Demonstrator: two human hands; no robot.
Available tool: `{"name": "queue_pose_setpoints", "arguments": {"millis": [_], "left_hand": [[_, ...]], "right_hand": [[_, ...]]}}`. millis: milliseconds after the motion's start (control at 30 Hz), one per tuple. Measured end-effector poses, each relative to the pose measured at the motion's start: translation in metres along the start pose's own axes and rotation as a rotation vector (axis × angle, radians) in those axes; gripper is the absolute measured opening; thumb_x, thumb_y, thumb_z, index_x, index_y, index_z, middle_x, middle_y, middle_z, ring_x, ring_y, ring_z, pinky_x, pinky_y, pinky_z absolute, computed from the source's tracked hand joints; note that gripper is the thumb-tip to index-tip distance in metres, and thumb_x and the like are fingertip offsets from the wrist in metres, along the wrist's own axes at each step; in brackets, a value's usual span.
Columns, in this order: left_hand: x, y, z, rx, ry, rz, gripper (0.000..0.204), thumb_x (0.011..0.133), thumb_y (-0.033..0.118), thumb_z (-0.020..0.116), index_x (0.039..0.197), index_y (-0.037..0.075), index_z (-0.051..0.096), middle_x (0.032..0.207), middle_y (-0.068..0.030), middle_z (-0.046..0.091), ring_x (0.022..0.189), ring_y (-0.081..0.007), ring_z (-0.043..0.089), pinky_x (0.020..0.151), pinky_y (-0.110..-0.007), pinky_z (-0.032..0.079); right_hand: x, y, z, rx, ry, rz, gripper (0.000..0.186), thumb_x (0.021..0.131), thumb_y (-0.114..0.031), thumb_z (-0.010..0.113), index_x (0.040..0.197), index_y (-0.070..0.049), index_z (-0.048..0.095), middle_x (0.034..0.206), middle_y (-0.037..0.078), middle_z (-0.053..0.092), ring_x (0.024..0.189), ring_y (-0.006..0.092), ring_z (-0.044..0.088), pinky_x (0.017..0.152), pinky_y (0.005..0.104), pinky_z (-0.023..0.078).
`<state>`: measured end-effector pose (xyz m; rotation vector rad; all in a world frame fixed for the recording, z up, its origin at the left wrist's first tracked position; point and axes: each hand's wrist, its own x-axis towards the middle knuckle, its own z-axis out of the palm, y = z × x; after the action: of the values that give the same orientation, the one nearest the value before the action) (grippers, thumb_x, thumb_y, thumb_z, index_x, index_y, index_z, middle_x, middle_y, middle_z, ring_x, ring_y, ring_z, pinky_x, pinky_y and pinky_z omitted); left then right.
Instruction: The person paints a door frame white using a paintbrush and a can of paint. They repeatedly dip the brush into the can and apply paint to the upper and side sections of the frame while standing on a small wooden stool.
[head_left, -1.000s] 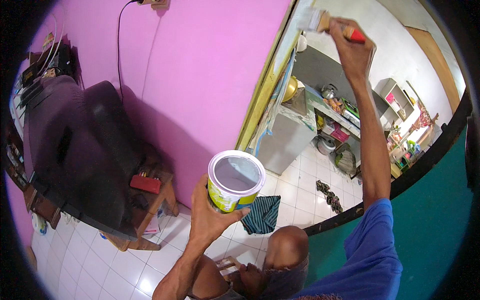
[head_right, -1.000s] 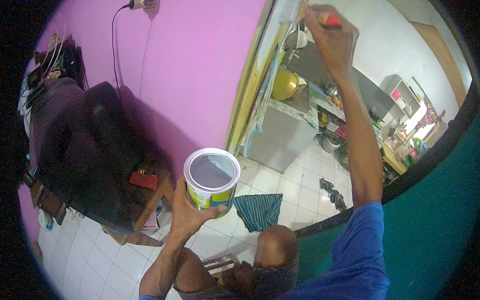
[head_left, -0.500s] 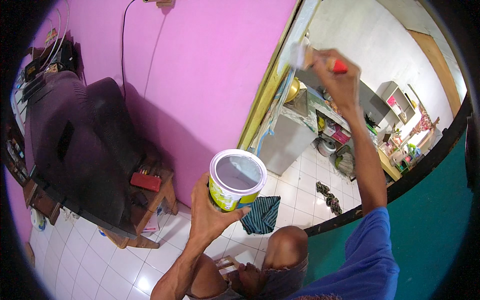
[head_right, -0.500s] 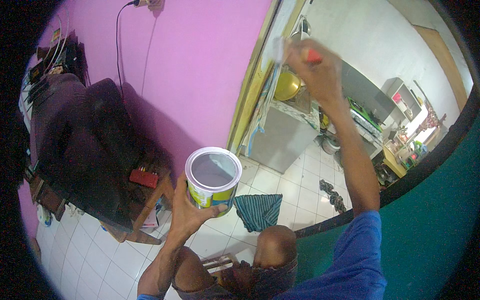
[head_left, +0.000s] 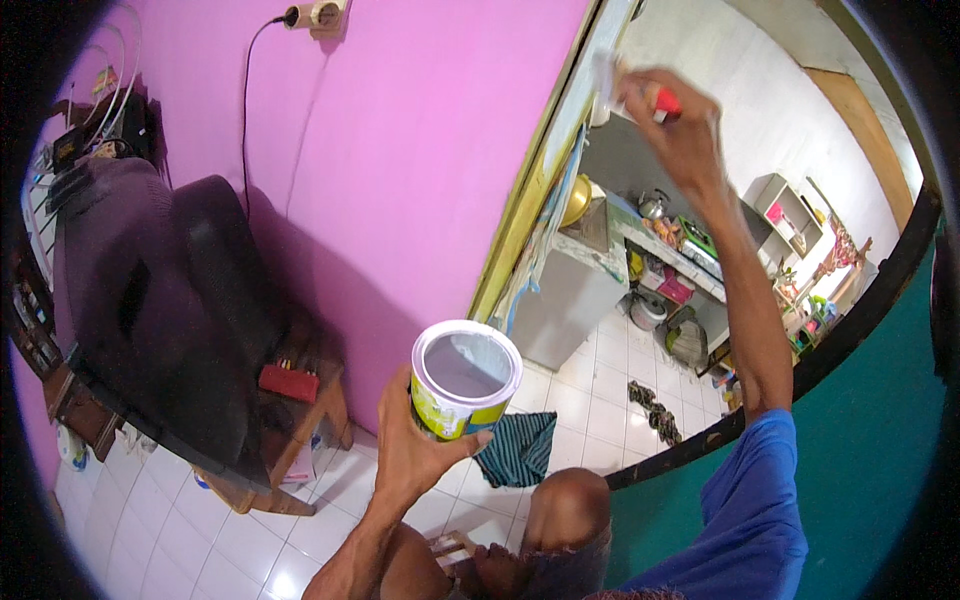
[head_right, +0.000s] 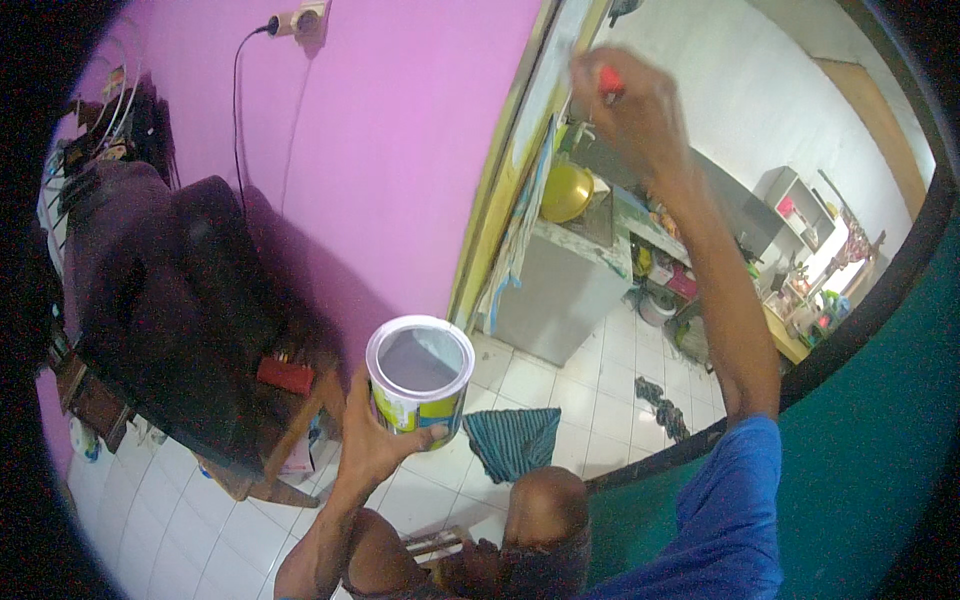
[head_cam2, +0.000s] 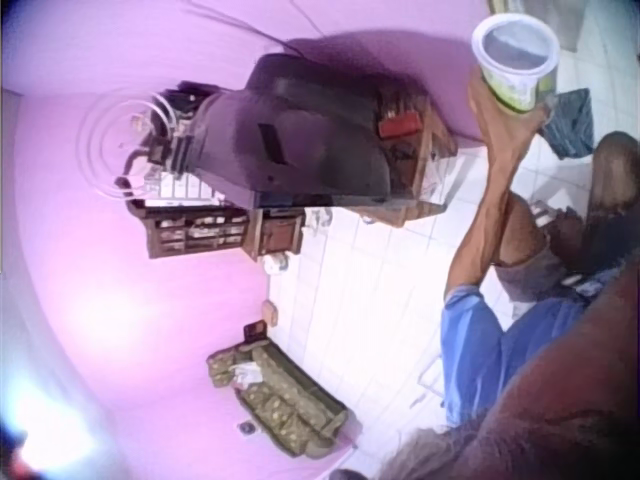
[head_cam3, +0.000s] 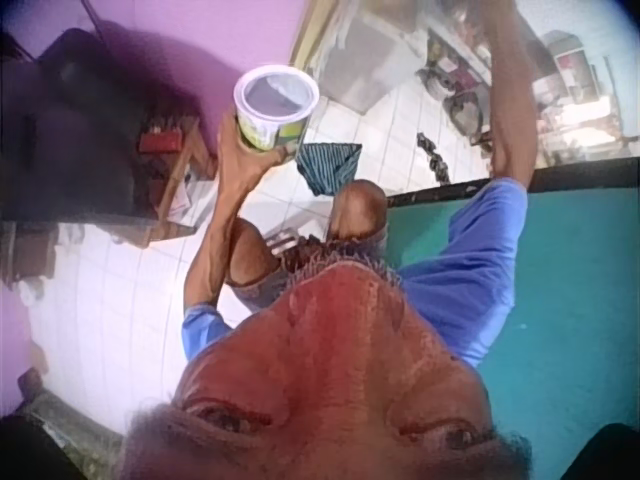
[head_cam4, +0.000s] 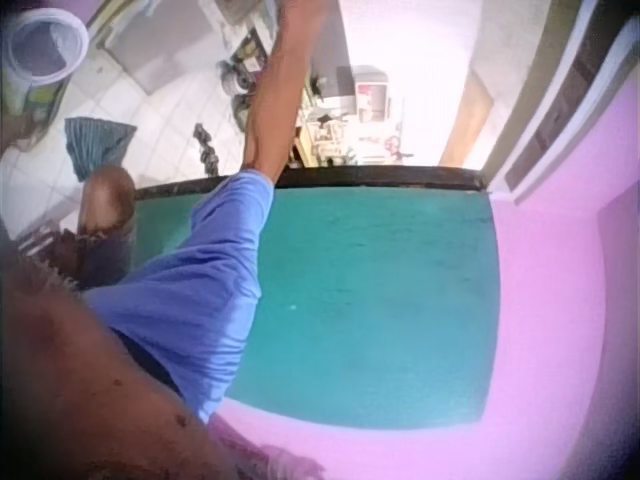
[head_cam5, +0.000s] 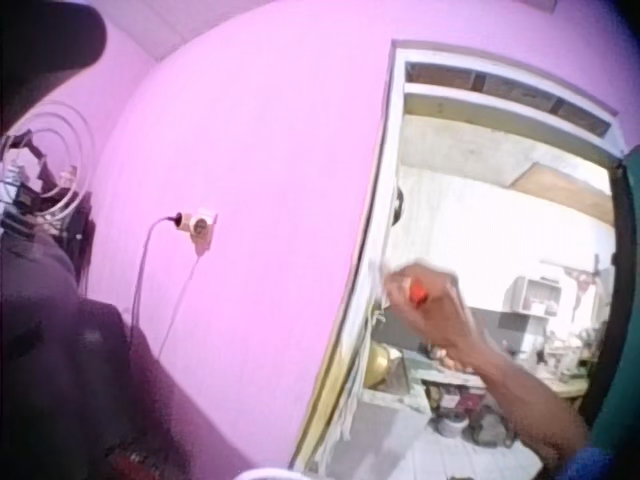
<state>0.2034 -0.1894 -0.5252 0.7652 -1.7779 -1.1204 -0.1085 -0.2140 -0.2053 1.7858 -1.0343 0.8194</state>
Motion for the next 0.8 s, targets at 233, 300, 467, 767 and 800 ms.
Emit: {"name": "queue_pose_setpoints", "arguments": {"millis": [233, 300, 467, 767, 800], "left_hand": [[-0.001, 0.007, 0.0, -0.033, -0.027, -0.021, 0.104, 0.058, 0.015, 0.099, 0.143, -0.002, 0.041, 0.13, -0.0167, 0.062, 0.12, -0.0264, 0.063, 0.105, -0.041, 0.052], [-0.001, 0.004, -0.001, -0.051, -0.017, -0.033, 0.104, 0.058, 0.014, 0.099, 0.143, -0.002, 0.041, 0.13, -0.0168, 0.061, 0.121, -0.0265, 0.063, 0.105, -0.042, 0.052], [-0.002, 0.002, 0.001, -0.027, -0.012, -0.03, 0.104, 0.058, 0.012, 0.1, 0.143, -0.002, 0.041, 0.132, -0.017, 0.061, 0.122, -0.0261, 0.062, 0.107, -0.042, 0.052], [-0.004, 0.0, -0.003, -0.014, -0.001, -0.051, 0.103, 0.058, 0.011, 0.099, 0.143, -0.002, 0.041, 0.131, -0.0167, 0.061, 0.121, -0.0263, 0.062, 0.106, -0.041, 0.052], [-0.004, 0.002, -0.003, -0.011, -0.007, -0.04, 0.103, 0.058, 0.012, 0.099, 0.143, -0.002, 0.041, 0.131, -0.0167, 0.061, 0.121, -0.0263, 0.062, 0.106, -0.041, 0.052]], "right_hand": [[0.036, 0.013, -0.026, 0.17, -0.093, 0.335, 0.03, 0.094, -0.03, 0.074, 0.1, 0.0, 0.076, 0.071, 0.005, 0.067, 0.069, 0.0072, 0.057, 0.065, 0.0298, 0.051], [0.062, 0.041, -0.032, 0.085, -0.01, 0.241, 0.032, 0.094, -0.033, 0.073, 0.097, -0.001, 0.075, 0.073, 0.007, 0.071, 0.066, 0.012, 0.062, 0.066, 0.0337, 0.053], [0.11, 0.074, -0.05, -0.186, 0.139, 0.112, 0.027, 0.099, -0.03, 0.071, 0.106, -0.005, 0.075, 0.084, 0.006, 0.075, 0.078, 0.0112, 0.069, 0.071, 0.0285, 0.056], [0.081, 0.034, -0.042, -0.209, -0.015, 0.13, 0.034, 0.097, -0.035, 0.068, 0.097, -0.002, 0.074, 0.076, 0.01, 0.072, 0.07, 0.0188, 0.069, 0.07, 0.034, 0.056], [0.077, 0.027, -0.044, -0.123, -0.078, 0.181, 0.036, 0.095, -0.036, 0.068, 0.091, 0.0, 0.073, 0.073, 0.011, 0.071, 0.066, 0.0218, 0.067, 0.068, 0.0366, 0.054]]}}
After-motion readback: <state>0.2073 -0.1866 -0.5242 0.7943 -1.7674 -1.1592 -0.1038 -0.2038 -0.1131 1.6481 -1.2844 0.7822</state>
